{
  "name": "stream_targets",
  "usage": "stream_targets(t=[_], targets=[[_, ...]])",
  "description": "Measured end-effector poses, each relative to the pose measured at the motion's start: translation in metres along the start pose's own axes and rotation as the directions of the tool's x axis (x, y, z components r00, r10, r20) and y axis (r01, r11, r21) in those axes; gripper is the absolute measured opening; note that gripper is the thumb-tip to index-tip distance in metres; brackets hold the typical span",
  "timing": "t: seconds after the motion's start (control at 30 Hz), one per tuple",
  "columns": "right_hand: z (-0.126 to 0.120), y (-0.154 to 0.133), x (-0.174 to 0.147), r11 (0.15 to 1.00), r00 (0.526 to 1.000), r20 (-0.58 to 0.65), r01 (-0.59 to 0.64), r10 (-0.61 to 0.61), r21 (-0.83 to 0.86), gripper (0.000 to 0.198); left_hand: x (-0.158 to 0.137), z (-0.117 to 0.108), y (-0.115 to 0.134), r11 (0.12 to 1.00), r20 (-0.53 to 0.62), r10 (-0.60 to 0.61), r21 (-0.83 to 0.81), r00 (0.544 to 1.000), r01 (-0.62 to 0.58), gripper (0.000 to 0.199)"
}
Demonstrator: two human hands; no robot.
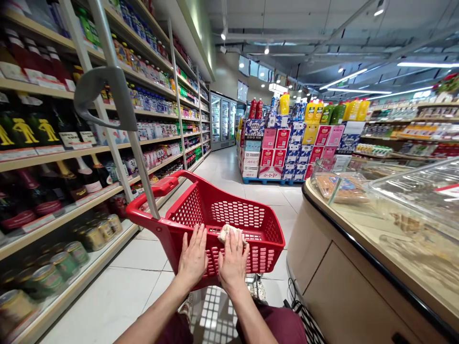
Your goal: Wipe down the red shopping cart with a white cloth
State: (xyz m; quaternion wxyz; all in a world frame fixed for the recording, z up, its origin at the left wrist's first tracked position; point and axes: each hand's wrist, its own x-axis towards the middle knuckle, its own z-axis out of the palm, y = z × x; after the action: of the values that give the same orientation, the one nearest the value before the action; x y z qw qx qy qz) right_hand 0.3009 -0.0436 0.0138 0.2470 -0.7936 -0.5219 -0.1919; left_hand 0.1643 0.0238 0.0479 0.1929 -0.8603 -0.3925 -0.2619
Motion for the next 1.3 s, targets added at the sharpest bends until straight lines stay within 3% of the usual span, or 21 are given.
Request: stream_targets(t=[0.07, 0.23, 0.4, 0.57, 0.73, 0.93, 1.03, 1.1, 1.17, 1.3], targets=[[0.0, 0.014, -0.003, 1.0, 1.0, 0.02, -0.016, 0.016, -0.012, 0.049, -0.001, 0.005, 0.01, 1.0, 0.005, -0.006, 0.001, 1.0, 0.006, 0.063], [0.001, 0.064, -0.012, 0.948, 0.948, -0.026, -0.318, 0.317, -0.032, 0.054, -0.002, 0.015, 0.026, 1.0, 0.004, 0.016, -0.013, 1.0, -0.016, 0.063], [0.006, 0.078, -0.016, 0.987, 0.988, -0.003, -0.155, 0.155, -0.038, 0.054, -0.001, 0.026, 0.052, 0.992, 0.018, 0.106, -0.066, 0.994, -0.105, 0.064], [0.008, 0.092, -0.017, 0.942, 0.939, -0.071, -0.336, 0.336, 0.013, 0.056, -0.001, 0.031, 0.061, 0.988, -0.006, 0.124, -0.09, 0.992, -0.124, 0.065], [0.019, 0.073, -0.025, 0.994, 0.98, -0.17, -0.092, 0.101, 0.06, 0.058, -0.001, 0.03, 0.061, 0.985, -0.027, 0.12, -0.125, 0.992, -0.122, 0.062], [0.027, 0.086, -0.033, 0.98, 0.949, -0.246, -0.19, 0.198, 0.054, 0.061, -0.004, 0.029, 0.058, 0.976, -0.037, 0.167, -0.136, 0.985, -0.171, 0.058], [0.04, 0.074, -0.045, 0.999, 0.975, -0.22, 0.035, -0.03, 0.015, 0.063, -0.005, 0.03, 0.057, 0.981, -0.037, 0.139, -0.135, 0.99, -0.143, 0.057], [0.047, 0.066, -0.052, 0.989, 0.966, -0.214, 0.146, -0.143, -0.001, 0.063, -0.006, 0.03, 0.055, 0.981, -0.032, 0.138, -0.132, 0.99, -0.141, 0.057], [0.048, 0.066, -0.054, 0.989, 0.954, -0.262, 0.151, -0.146, 0.0, 0.063, -0.007, 0.029, 0.05, 0.98, -0.026, 0.151, -0.129, 0.988, -0.153, 0.057], [0.033, 0.089, -0.032, 0.999, 0.93, -0.367, 0.04, -0.027, 0.028, 0.055, -0.01, 0.029, 0.045, 0.981, -0.024, 0.149, -0.122, 0.988, -0.151, 0.058]])
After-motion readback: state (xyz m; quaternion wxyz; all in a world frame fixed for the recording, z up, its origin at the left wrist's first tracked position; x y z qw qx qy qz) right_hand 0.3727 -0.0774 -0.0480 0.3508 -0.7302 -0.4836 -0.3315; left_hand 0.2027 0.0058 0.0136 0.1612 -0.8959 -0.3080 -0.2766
